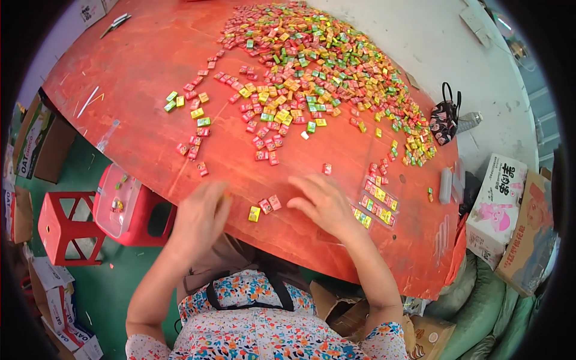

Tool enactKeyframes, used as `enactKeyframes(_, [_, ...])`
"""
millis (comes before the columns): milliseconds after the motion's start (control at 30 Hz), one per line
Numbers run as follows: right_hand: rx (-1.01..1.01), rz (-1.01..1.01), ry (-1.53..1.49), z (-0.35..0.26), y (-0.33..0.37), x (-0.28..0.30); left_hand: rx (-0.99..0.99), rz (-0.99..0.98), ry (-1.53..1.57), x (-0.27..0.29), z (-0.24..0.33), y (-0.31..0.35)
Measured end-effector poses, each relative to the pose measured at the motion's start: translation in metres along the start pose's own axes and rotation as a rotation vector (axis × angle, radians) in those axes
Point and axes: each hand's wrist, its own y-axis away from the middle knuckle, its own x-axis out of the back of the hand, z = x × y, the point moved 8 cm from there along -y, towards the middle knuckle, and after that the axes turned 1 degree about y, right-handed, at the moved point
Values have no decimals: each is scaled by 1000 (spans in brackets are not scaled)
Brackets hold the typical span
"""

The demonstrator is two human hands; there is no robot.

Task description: The recorder sorts small colorful plastic toy pieces on a red table and organizes them into transparent plastic containers.

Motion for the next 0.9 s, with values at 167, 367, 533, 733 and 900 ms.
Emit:
enactKeyframes(167, [-149,47,46,54,-14,21,161,-130,168,-24,9,15])
enactKeyframes(367, [-157,90,154,86,-60,16,68,-23,179,-28,10,16])
enactKeyframes(533, [-7,57,316,98,-80,3,67,-84,134,-19,11,22])
enactKeyframes(733, [-102,20,244,95,-68,14,8,-267,64,-20,11,15])
enactKeyframes(900, [54,-43,141,28,-31,10,12,-221,16,-36,10,20])
